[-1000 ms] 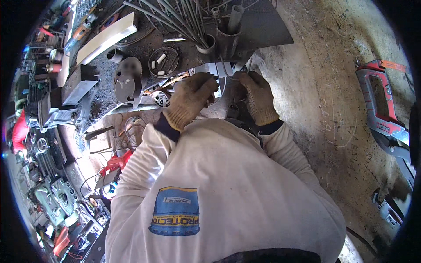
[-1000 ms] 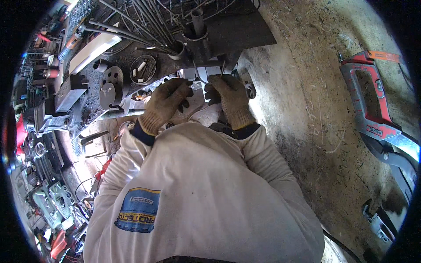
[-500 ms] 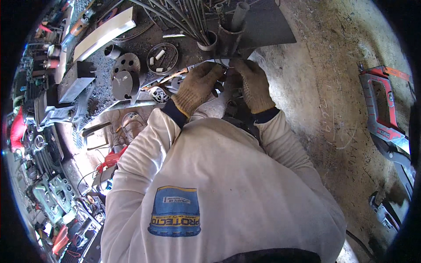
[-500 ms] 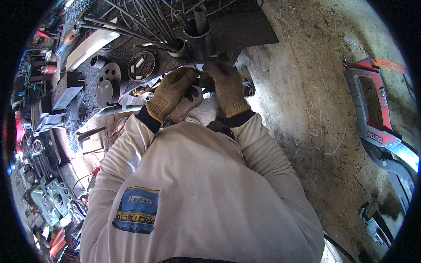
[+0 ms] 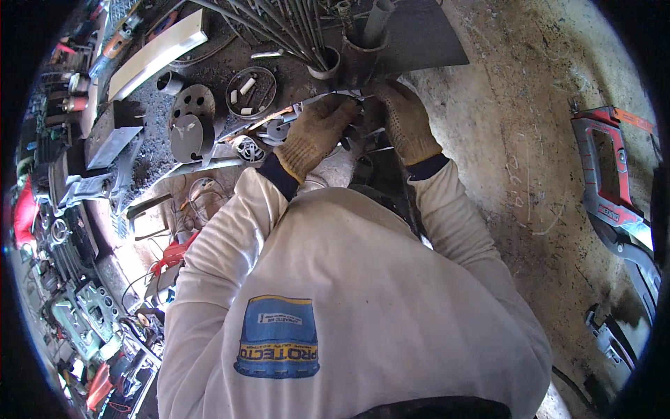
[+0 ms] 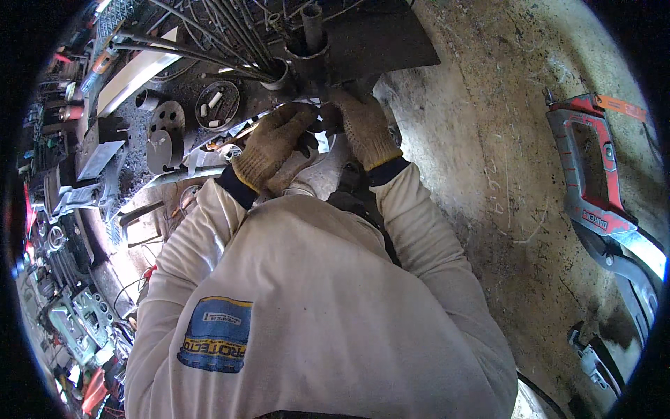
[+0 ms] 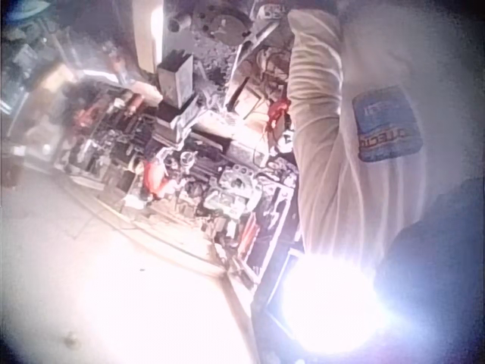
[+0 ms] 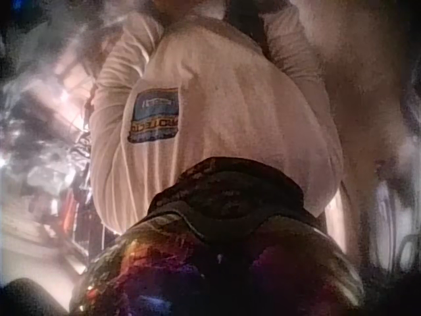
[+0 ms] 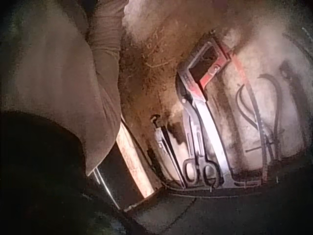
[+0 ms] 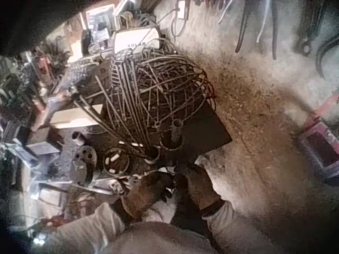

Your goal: The person assembles a metal structure by hand using a small metal component, connecting it to larger curved metal pieces at a workstation.

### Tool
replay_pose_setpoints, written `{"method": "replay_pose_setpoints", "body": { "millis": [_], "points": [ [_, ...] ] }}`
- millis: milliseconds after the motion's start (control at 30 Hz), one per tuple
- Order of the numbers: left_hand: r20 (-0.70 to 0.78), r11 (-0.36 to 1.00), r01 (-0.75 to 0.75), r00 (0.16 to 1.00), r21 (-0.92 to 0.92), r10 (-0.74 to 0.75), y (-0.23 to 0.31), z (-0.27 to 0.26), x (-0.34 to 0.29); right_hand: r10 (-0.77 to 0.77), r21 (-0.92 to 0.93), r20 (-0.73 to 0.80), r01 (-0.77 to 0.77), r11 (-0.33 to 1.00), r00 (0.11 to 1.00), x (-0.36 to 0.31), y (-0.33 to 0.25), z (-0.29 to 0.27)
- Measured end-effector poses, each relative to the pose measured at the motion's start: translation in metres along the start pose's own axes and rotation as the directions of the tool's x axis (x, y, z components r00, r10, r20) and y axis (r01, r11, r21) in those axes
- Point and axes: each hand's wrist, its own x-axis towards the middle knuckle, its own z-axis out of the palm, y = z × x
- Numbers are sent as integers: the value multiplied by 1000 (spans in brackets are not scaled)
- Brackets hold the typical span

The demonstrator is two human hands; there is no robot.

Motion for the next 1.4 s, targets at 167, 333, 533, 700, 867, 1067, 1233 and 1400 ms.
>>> {"method": "replay_pose_setpoints", "body": {
  "millis": [167, 333, 533, 700, 867, 1067, 1233, 1400],
  "points": [
    [-19, 999, -21, 1000, 49, 22, 5, 1, 4, -69, 51, 23, 68, 996, 997, -1, 4, 0],
    [-41, 1000, -13, 999, -13, 12, -6, 5, 18, -244, -256, 50, 248, 934, 969, 8, 0, -5],
    [-89, 960, 79, 990, -270, -106, 15, 24, 15, -142, -425, 99, 171, 889, 985, 1, -12, -10],
    [-146, 959, -275, 953, -62, 264, 2, 24, 12, -72, -159, 63, 81, 984, 995, 7, -7, -5],
    [-180, 919, -395, 903, 10, 390, -17, 21, 18, -5, -111, 67, 12, 994, 998, 10, -19, -3],
    [-69, 838, -448, 869, 311, 490, -11, 20, 15, -355, -335, 112, 371, 866, 928, 19, 1, -11],
    [-101, 997, 63, 993, 33, -60, 19, 11, 10, -139, -3, -5, 139, 990, 990, 15, -11, -2],
    [-349, 938, -144, 902, 314, 255, 5, 2, -10, 26, 31, 55, -28, 999, 998, 15, -11, -7]
  ]
}}
